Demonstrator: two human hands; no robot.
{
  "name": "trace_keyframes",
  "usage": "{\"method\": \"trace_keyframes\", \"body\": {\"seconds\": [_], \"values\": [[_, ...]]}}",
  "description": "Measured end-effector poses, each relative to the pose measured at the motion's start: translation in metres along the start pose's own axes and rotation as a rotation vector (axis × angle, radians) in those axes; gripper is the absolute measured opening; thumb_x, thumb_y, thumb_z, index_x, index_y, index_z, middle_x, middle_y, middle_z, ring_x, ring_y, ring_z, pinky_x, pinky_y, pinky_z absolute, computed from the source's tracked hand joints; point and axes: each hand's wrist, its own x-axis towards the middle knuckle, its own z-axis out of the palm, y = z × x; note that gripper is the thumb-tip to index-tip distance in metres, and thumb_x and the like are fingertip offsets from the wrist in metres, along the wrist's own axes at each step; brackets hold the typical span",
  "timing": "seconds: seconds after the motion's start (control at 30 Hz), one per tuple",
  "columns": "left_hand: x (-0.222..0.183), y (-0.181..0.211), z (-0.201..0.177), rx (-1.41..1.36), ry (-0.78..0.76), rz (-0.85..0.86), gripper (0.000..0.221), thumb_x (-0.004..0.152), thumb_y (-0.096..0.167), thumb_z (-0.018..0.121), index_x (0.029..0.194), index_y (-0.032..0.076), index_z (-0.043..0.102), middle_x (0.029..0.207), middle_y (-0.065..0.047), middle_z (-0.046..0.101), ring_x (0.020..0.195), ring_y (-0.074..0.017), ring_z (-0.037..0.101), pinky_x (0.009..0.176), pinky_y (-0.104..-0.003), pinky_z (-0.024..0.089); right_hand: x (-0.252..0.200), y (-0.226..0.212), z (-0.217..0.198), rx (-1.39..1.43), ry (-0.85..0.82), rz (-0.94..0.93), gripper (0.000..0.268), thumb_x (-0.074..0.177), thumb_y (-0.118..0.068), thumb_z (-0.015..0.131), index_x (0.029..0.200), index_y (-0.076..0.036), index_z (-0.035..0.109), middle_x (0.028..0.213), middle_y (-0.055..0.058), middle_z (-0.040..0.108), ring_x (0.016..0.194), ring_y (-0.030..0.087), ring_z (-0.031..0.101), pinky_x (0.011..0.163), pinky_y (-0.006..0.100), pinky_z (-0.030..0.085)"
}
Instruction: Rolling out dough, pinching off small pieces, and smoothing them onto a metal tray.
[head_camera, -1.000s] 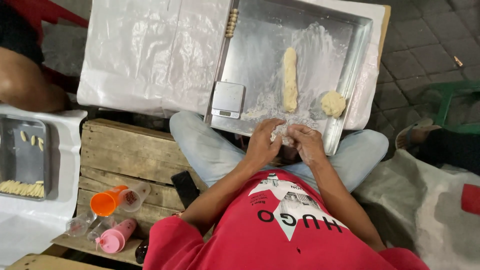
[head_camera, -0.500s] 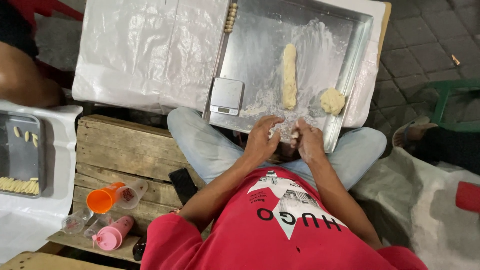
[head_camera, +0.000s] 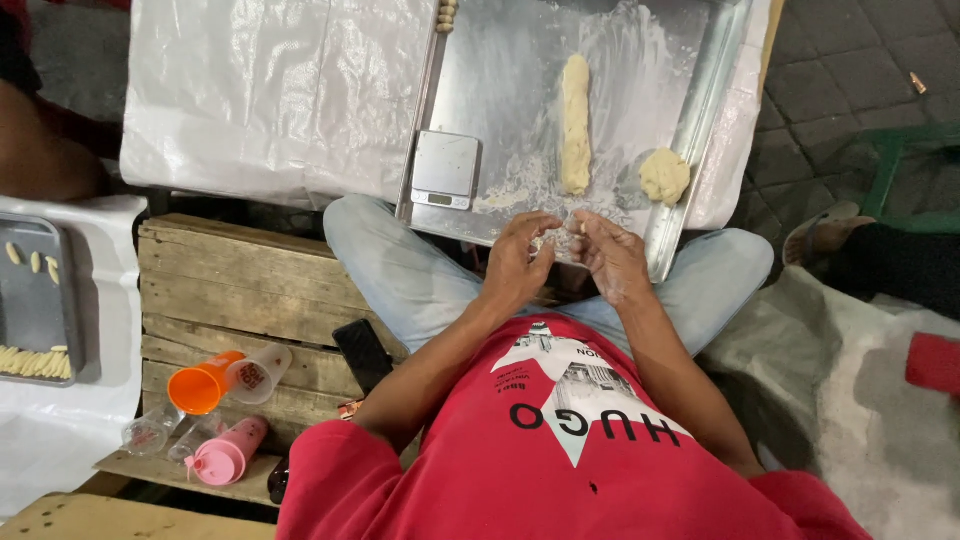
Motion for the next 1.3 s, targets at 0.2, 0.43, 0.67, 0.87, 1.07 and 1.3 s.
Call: {"method": "trace_keyframes", "body": {"seconds": [0.2, 0.43, 0.67, 0.87, 1.07, 1.3], "values": [[0.001, -0.005, 0.002, 0.0, 0.012, 0.008, 0.027, 0.091, 0.004, 0.068, 0.117, 0.007, 0.075, 0.114, -0.014, 0.069, 0.097, -0.0299, 0.069, 0.077, -0.034, 0.06, 0.011, 0.013, -0.013, -0.023, -0.029, -0.003, 0.027, 0.094, -0.009, 0.076, 0.119, 0.001, 0.072, 0.092, 0.015, 0.071, 0.063, 0.013, 0.065, 0.057, 0.028, 0.059], [-0.002, -0.014, 0.005, 0.014, 0.013, 0.035, 0.027, 0.091, 0.004, 0.068, 0.116, 0.009, 0.076, 0.113, -0.013, 0.07, 0.097, -0.0306, 0.07, 0.075, -0.033, 0.06, 0.004, 0.012, -0.005, -0.126, 0.043, -0.013, 0.027, 0.096, -0.02, 0.079, 0.117, -0.004, 0.077, 0.09, 0.008, 0.073, 0.066, 0.013, 0.068, 0.063, 0.026, 0.062], [0.002, -0.012, 0.004, 0.044, -0.011, 0.05, 0.027, 0.089, 0.004, 0.07, 0.115, 0.007, 0.075, 0.113, -0.016, 0.07, 0.101, -0.0353, 0.07, 0.075, -0.035, 0.06, -0.004, 0.011, 0.0, -0.113, -0.042, -0.052, 0.026, 0.096, -0.007, 0.074, 0.119, 0.005, 0.073, 0.09, 0.02, 0.072, 0.066, 0.021, 0.069, 0.059, 0.037, 0.063], [0.0, -0.01, 0.003, 0.041, -0.025, 0.045, 0.026, 0.092, 0.005, 0.068, 0.117, 0.007, 0.074, 0.115, -0.015, 0.069, 0.103, -0.0357, 0.069, 0.077, -0.036, 0.06, 0.0, 0.018, -0.012, -0.208, 0.002, -0.062, 0.018, 0.091, -0.009, 0.08, 0.102, 0.004, 0.075, 0.074, 0.018, 0.07, 0.05, 0.02, 0.066, 0.044, 0.033, 0.058], [0.0, -0.022, 0.004, 0.064, -0.062, 0.069, 0.027, 0.093, 0.006, 0.067, 0.12, 0.005, 0.073, 0.117, -0.017, 0.067, 0.115, -0.0404, 0.065, 0.084, -0.043, 0.06, -0.006, 0.006, 0.004, -0.166, -0.024, -0.043, 0.026, 0.098, -0.017, 0.074, 0.118, 0.0, 0.073, 0.09, 0.014, 0.073, 0.066, 0.018, 0.07, 0.059, 0.031, 0.062], [0.023, 0.002, -0.01, 0.082, -0.087, 0.103, 0.03, 0.093, 0.004, 0.065, 0.122, -0.002, 0.069, 0.117, -0.024, 0.065, 0.121, -0.0471, 0.061, 0.089, -0.046, 0.059, 0.011, -0.007, -0.006, -0.301, -0.04, -0.059, 0.032, 0.099, -0.014, 0.071, 0.127, 0.002, 0.07, 0.092, 0.018, 0.07, 0.073, 0.022, 0.07, 0.068, 0.036, 0.063]]}}
